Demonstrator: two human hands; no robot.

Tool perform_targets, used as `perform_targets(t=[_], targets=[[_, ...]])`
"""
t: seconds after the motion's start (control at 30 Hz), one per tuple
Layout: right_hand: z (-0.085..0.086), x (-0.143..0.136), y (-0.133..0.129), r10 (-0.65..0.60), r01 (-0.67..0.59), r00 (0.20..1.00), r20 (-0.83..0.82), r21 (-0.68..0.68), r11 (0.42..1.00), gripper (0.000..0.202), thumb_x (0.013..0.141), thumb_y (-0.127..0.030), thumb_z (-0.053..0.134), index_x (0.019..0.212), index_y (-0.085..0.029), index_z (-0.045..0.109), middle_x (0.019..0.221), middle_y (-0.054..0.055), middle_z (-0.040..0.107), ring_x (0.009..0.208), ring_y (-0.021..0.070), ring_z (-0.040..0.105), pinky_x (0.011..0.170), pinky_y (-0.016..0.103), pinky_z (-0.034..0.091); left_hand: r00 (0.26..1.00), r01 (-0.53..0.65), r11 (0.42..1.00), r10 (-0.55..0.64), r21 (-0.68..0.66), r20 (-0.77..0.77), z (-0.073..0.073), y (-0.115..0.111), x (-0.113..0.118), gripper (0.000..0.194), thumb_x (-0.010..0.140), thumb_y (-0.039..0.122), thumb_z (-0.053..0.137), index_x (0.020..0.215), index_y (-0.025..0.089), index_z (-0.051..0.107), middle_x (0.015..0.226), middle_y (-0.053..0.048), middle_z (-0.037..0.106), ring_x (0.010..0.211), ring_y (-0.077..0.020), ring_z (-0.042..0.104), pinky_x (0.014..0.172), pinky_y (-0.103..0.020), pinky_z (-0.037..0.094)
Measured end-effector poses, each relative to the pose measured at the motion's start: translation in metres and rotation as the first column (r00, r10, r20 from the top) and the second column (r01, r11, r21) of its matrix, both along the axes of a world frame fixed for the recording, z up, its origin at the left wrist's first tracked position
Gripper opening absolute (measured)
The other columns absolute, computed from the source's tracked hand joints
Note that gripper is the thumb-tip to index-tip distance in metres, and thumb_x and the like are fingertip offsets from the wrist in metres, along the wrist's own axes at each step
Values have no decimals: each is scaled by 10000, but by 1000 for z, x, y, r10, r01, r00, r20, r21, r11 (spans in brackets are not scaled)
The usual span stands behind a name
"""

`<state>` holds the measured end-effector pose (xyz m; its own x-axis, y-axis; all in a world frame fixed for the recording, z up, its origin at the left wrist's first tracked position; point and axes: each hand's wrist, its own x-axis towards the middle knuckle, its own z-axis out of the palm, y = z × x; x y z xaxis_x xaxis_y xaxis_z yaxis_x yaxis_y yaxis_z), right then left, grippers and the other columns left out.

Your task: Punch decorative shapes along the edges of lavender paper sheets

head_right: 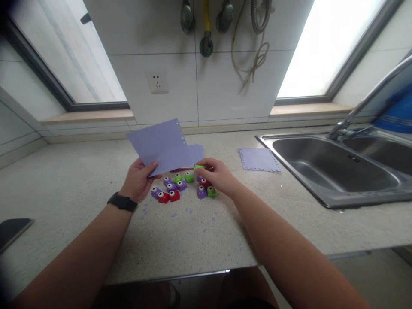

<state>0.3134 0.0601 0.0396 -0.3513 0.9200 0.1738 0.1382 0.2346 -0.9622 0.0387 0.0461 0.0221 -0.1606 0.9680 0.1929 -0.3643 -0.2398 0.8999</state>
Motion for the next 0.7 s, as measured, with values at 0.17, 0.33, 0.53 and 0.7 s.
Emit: perform_targets(t=[0.17,0.33,0.53,0.7], targets=[[3,0,-3,60,-61,996,60,15,998,266,850,-433,719,1003,-216,723,788,30,664,689,165,579,571,303,466,1000,-5,1000,5,8,4,0,1,0,400,727,262,876,1076,188,696,1091,-44,748,720,-135,715,518,-224,632],[9,-2,-9,46,-66,976,213,91,994,248,864,-387,699,1022,-199,730,758,28,654,634,146,545,554,299,454,1000,-11,1000,11,3,20,2,0,0,411,721,256,878,1079,195,687,1089,-42,747,745,-145,724,531,-224,635],[4,-4,-10,54,-118,942,331,177,977,288,861,-378,719,1091,-204,713,802,26,652,711,165,581,665,327,476,1000,-6,1000,6,0,23,1,0,0,424,725,259,877,1098,204,683,1104,-38,746,762,-150,728,540,-232,642],[5,-5,-12,34,-203,886,462,321,925,188,870,-357,713,981,-206,736,880,55,694,776,187,623,739,344,483,1000,-5,1000,4,7,25,0,0,0,412,730,249,874,1095,201,687,1079,-32,750,730,-136,720,534,-227,639]])
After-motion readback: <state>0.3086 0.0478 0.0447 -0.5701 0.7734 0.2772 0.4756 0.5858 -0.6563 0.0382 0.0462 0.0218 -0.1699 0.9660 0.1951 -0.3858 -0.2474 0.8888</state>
